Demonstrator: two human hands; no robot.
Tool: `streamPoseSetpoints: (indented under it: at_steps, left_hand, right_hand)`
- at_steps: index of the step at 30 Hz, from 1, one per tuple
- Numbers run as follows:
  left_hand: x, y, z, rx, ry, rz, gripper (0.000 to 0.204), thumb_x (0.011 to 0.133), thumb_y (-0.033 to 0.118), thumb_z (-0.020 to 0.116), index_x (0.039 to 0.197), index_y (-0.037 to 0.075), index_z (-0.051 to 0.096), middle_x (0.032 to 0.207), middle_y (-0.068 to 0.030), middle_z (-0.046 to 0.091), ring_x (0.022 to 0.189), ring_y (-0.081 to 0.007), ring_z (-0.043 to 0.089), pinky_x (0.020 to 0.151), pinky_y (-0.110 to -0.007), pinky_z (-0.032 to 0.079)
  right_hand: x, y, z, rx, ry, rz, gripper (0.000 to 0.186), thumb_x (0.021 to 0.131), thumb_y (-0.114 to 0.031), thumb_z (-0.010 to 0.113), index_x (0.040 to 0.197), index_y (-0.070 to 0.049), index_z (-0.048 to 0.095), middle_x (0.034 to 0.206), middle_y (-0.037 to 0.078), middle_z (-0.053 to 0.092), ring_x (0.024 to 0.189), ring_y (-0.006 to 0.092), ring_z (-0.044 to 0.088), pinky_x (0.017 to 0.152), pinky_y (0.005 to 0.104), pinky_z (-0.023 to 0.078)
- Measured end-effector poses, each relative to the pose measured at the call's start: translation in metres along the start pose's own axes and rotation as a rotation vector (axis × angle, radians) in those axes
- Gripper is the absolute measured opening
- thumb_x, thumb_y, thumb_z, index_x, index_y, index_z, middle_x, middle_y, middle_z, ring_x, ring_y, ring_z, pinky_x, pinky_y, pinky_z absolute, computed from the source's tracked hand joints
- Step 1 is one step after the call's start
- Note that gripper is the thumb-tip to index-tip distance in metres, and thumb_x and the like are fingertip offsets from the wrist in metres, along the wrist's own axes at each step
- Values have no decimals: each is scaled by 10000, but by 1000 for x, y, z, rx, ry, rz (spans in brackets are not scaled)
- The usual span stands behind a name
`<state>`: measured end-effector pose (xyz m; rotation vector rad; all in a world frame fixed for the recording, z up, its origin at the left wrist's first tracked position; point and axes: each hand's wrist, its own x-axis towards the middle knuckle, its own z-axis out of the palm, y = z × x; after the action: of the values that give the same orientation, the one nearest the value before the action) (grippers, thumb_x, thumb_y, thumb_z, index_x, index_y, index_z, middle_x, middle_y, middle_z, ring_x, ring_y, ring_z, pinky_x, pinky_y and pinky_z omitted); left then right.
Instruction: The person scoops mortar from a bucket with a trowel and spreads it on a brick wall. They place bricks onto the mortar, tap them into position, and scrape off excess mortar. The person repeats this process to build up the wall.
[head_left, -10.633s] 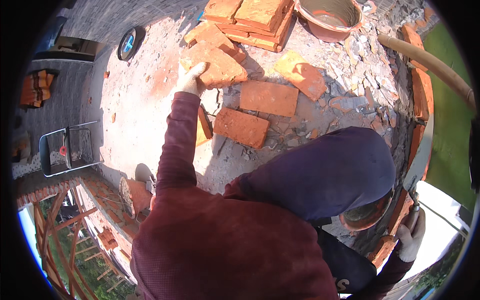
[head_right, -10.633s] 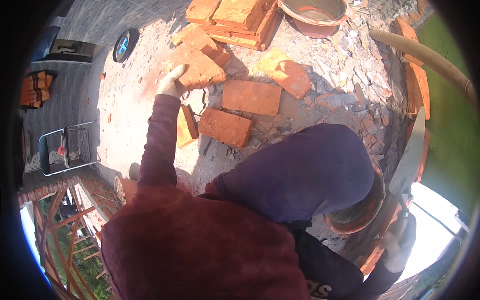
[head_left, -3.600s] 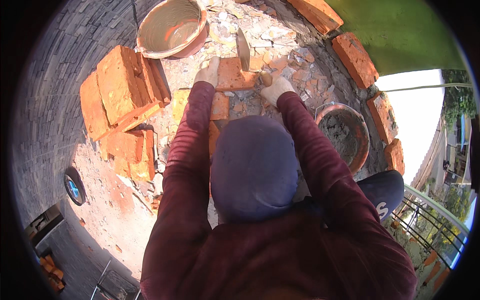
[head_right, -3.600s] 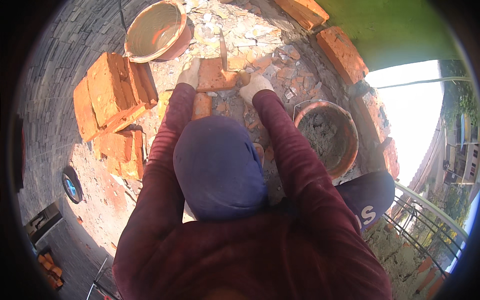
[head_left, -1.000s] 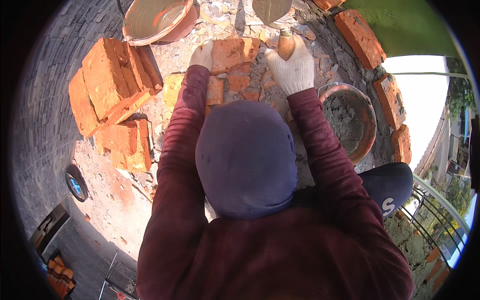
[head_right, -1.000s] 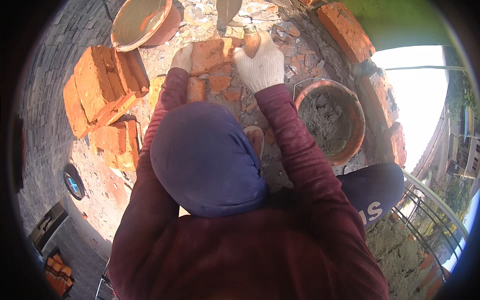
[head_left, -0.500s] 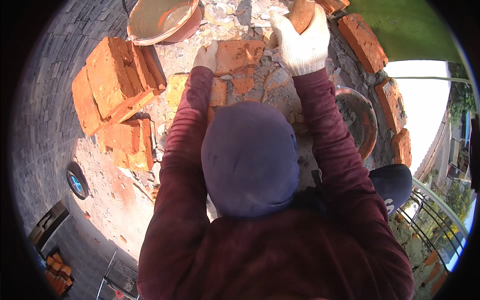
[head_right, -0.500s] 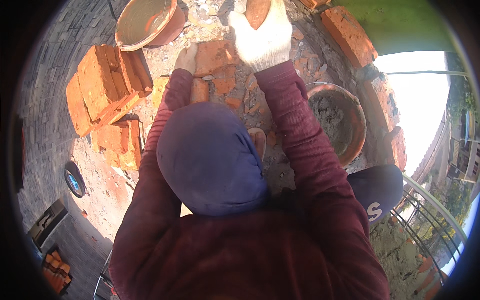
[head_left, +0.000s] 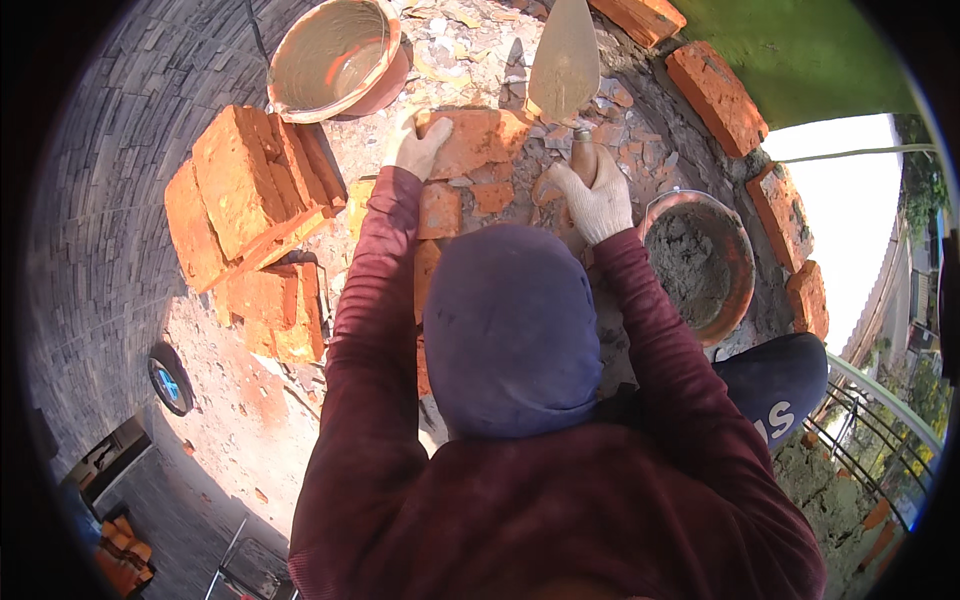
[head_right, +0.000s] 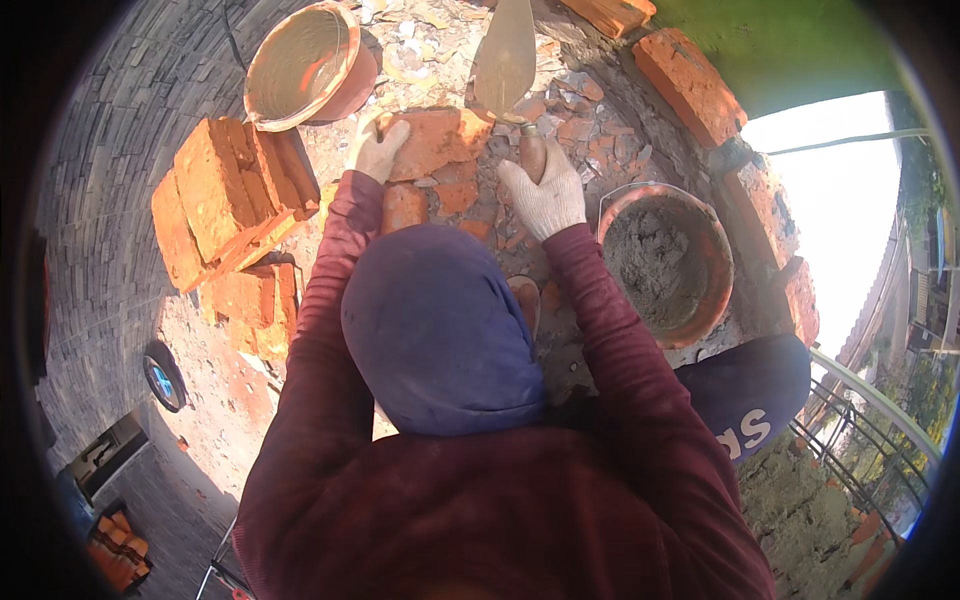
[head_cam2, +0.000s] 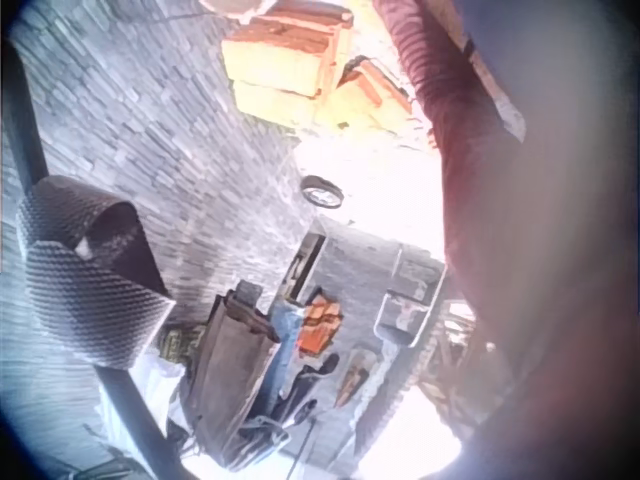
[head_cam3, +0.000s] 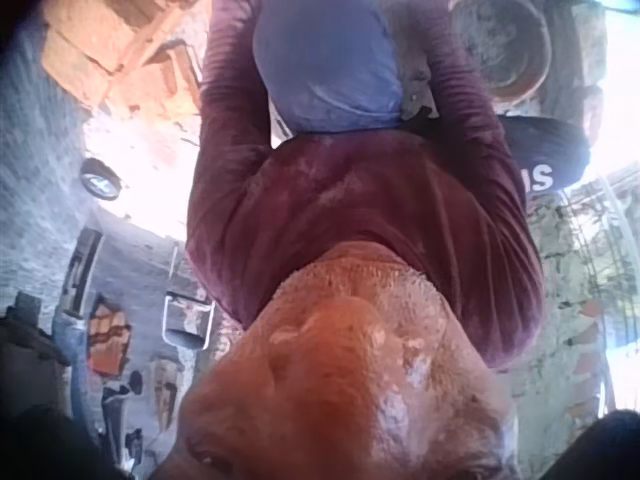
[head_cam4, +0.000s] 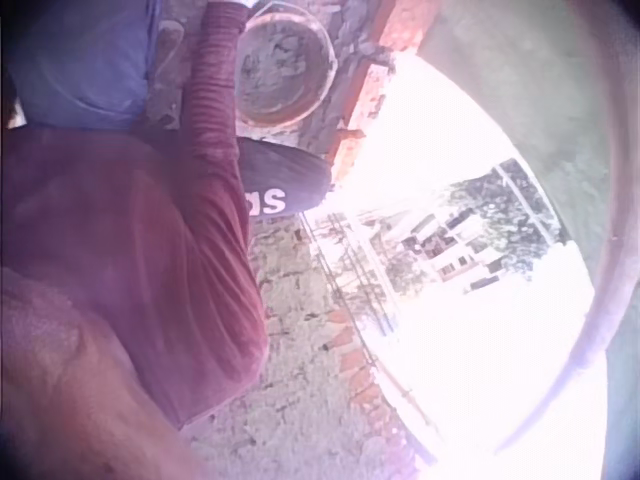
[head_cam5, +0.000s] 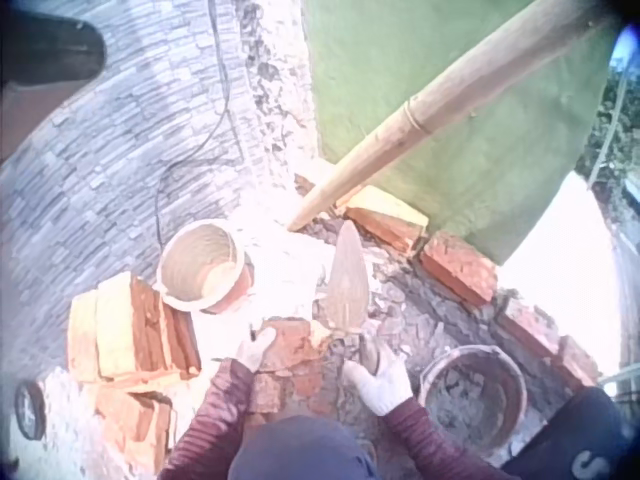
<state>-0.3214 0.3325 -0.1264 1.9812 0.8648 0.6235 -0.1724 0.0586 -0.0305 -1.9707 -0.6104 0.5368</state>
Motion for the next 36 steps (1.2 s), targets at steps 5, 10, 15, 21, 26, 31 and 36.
streamPoseSetpoints:
  at_steps: [5, 10, 15, 21, 26, 31, 36]
  left_hand:
    - [-16, 25, -15, 87, -164, 232, 644, 759, 169, 845, 1313, 11, 555, 1263, -187, 620, 1185, -349, 592, 1028, -407, 477]
    - [-39, 32, -45, 439, -248, 693, 646, 635, 125, 884, 1196, 65, 568, 1245, -197, 600, 1189, -439, 556, 1053, -487, 454]
    - [-49, 5, -57, 82, -122, -35, 535, 868, 369, 806, 1216, 33, 576, 1326, -241, 604, 1215, -386, 598, 1068, -452, 453]
    - [10, -15, -18, 120, -380, -488, 665, 891, 497, 750, 1294, -25, 661, 1155, -175, 718, 1032, -273, 698, 926, -376, 533]
    - [4, -5, -6, -399, -110, -303, 422, 878, 251, 828, 1174, -21, 699, 1070, -104, 737, 914, -166, 702, 783, -296, 564]
    - [9, -23, -6, -191, 120, -206, 441, 845, 323, 831, 1078, -27, 698, 948, -92, 734, 823, -157, 679, 759, -307, 547]
    - [5, -28, 3, -108, 155, -346, 569, 859, 362, 831, 1176, -58, 614, 1074, -155, 706, 922, -197, 687, 784, -349, 569]
  right_hand:
    - [1, -30, -20, 63, 27, -77, 575, 817, -396, 754, 1188, 22, 621, 1047, 251, 703, 990, 391, 710, 859, 453, 549]
    - [-1, -1, 2, -100, -122, -19, 595, 836, -418, 709, 1222, 18, 584, 992, 264, 695, 953, 430, 705, 846, 478, 548]
    - [-28, 25, 22, -87, -340, 121, 489, 885, -357, 672, 1193, 12, 578, 906, 206, 701, 714, 298, 719, 615, 418, 577]
    - [-19, 19, 17, 6, -435, 259, 564, 875, -344, 712, 1251, 53, 571, 893, 167, 696, 613, 216, 684, 508, 356, 555]
    - [-7, -28, 6, -89, -238, -80, 662, 856, -368, 737, 1325, 66, 565, 1082, 241, 686, 914, 341, 709, 794, 440, 572]
    - [36, -115, -48, 303, 206, -700, 149, 893, -135, 736, 943, -19, 657, 789, 58, 671, 641, 143, 651, 598, 300, 540]
    - [55, -110, -16, 284, 142, -630, 274, 857, -182, 762, 1036, -21, 630, 784, 78, 664, 686, 194, 661, 644, 335, 538]
